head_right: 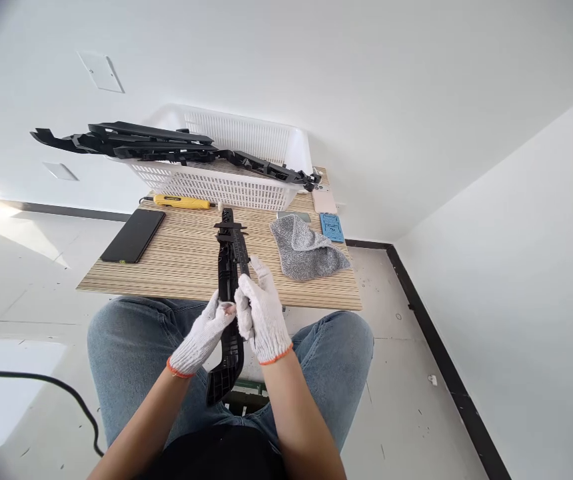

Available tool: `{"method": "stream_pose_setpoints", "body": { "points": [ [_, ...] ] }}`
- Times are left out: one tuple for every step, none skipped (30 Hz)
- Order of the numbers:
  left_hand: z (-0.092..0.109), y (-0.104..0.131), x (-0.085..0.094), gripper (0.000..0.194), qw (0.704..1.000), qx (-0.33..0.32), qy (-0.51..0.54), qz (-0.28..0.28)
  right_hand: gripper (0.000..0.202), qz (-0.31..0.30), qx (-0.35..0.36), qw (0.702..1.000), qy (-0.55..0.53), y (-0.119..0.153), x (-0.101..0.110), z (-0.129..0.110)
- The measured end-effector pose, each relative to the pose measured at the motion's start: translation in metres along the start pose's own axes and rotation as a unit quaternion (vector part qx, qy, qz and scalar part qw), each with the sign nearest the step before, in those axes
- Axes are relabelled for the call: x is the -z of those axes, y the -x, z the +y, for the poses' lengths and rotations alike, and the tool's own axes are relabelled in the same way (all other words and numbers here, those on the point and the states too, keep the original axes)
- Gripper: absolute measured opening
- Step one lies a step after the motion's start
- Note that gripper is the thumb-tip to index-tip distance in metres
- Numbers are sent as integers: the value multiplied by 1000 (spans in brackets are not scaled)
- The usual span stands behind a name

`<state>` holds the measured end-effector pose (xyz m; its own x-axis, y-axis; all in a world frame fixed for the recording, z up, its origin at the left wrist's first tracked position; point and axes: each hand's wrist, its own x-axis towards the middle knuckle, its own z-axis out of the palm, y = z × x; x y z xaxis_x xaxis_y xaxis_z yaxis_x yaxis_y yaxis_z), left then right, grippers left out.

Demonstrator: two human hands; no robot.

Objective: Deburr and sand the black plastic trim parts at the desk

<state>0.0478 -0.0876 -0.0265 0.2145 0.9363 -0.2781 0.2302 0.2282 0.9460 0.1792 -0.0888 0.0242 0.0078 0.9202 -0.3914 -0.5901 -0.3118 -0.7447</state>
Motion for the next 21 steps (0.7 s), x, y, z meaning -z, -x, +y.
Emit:
{"method": "stream_pose_setpoints", "body": {
  "points": [
    [1,1,1,56,1000,6,4,-14,87,5,9,1000,5,7,3,0],
    [2,2,2,63,999,10,10,-29,91,8,11,1000,13,16,6,-1],
    [3,3,3,69,999,13,18,-42,94,10,5,1000,24,24,9,-2],
    [5,4,4,72,998,15,27,-50,96,8,-10,999,40,33,12,-2],
    [6,4,5,74,998,16,34,-56,99,5,-31,998,58,43,16,-2],
    [7,5,7,74,997,16,39,-59,101,0,-53,996,74,52,20,-2],
    [7,5,8,74,997,15,40,-60,101,-4,-70,994,88,60,24,-1],
    [7,5,9,73,998,12,35,-59,101,-5,-85,991,99,68,28,0],
    [7,4,9,72,998,9,27,-58,101,-3,-95,990,108,75,32,2],
    [6,3,10,71,998,5,17,-58,102,1,-102,988,115,81,35,3],
    [5,2,9,70,998,-1,10,-58,102,7,-106,987,120,86,38,5],
    [5,1,8,68,998,-10,12,-57,103,14,-108,986,124,90,40,7],
    [4,0,7,68,998,-21,20,-58,103,21,-109,986,126,92,41,9],
    [3,0,6,68,997,-28,32,-62,103,28,-110,985,128,94,42,11],
    [3,-1,4,69,996,-31,48,-69,103,35,-112,985,129,95,42,13],
    [2,-2,2,70,994,-32,62,-79,103,40,-114,984,130,95,43,15],
    [2,-2,1,69,992,-33,77,-90,104,44,-116,984,131,95,43,17],
    [1,-3,0,68,990,-37,90,-100,104,46,-117,983,132,95,43,18],
    [1,-3,-1,66,988,-42,101,-108,105,47,-118,982,137,94,43,19],
    [0,-4,-2,65,987,-47,110,-112,105,49,-116,982,143,93,44,20],
    [0,-4,-2,64,985,-51,116,-113,103,50,-113,981,151,93,45,21]
  ]
}}
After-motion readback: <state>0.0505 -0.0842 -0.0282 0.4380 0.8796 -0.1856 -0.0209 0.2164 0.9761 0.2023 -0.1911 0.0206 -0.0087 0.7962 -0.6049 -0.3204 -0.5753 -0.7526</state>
